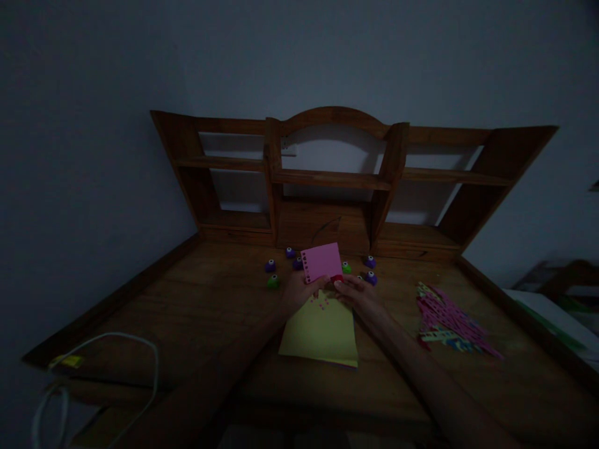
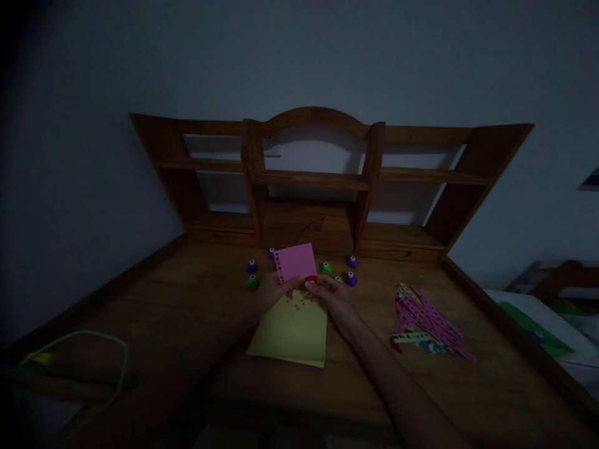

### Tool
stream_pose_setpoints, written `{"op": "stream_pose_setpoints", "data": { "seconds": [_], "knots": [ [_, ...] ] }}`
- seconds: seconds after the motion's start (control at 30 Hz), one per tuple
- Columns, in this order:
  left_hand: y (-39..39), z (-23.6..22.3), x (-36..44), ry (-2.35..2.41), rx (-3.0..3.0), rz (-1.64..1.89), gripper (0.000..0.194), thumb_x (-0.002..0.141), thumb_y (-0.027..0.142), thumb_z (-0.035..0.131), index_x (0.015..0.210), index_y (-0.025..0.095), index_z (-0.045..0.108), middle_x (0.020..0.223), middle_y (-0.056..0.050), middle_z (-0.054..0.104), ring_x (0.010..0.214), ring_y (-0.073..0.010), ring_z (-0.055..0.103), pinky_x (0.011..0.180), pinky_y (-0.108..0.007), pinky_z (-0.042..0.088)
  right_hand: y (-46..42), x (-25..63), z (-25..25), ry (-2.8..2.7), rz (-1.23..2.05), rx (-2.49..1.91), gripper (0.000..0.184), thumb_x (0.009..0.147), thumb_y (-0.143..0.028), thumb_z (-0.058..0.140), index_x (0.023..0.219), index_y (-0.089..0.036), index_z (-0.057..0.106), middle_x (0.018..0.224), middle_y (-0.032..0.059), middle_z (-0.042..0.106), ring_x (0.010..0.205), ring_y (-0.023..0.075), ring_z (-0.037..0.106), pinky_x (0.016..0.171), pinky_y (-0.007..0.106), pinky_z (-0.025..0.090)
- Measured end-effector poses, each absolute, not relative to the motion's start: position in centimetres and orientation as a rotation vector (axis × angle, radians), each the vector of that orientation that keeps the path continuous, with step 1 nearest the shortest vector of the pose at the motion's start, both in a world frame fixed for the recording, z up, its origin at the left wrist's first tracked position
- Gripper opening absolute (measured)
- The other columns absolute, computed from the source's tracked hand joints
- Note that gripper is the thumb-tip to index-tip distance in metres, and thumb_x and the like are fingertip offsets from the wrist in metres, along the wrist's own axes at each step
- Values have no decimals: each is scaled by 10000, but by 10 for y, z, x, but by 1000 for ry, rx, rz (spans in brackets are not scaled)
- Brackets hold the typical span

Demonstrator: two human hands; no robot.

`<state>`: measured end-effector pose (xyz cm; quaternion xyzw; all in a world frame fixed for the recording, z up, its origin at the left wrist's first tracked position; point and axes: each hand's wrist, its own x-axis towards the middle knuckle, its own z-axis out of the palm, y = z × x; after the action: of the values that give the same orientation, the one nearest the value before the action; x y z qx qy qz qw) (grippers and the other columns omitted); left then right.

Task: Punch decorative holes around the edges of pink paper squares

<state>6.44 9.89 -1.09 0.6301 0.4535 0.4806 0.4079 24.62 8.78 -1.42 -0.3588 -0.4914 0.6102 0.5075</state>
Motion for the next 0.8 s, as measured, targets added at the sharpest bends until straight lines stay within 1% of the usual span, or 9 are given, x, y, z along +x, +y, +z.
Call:
{"op": "stream_pose_setpoints", "data": {
  "seconds": [0.2,0.33,0.57,0.67,0.8],
  "knots": [
    [93,-4,67,1084,1604,1155,271,771,390,656,723,125,624,552,-1,573,480,-111,518,461,-212,402,87,249,-11,-1083,1562,-830,214,685,-292,789,873,-208,729,911,33,719,697,113,620,654,237,462],
    [92,-1,68,1037,1598,1144,290,759,407,675,798,121,642,608,-18,613,482,-114,534,448,-213,413,86,249,-9,-1058,1617,-810,216,675,-293,796,857,-197,731,872,30,716,655,104,601,632,238,452],
    [94,-4,66,1039,1629,1126,288,766,380,673,880,116,659,654,-33,644,492,-114,551,439,-203,416,89,252,-12,-1090,1638,-816,240,684,-293,789,889,-187,725,907,41,707,659,94,590,617,229,450],
    [96,-6,65,1026,1639,1129,271,773,370,665,880,122,664,674,-42,653,532,-129,578,450,-204,426,89,252,-14,-1115,1601,-848,263,658,-301,804,883,-191,724,891,37,704,675,101,594,619,231,453],
    [97,-8,64,1032,1626,1129,215,776,337,662,828,129,669,663,-43,649,587,-149,598,484,-217,447,89,250,-14,-1156,1501,-907,285,630,-330,815,858,-187,722,833,30,697,620,105,575,587,244,450]
  ]
}}
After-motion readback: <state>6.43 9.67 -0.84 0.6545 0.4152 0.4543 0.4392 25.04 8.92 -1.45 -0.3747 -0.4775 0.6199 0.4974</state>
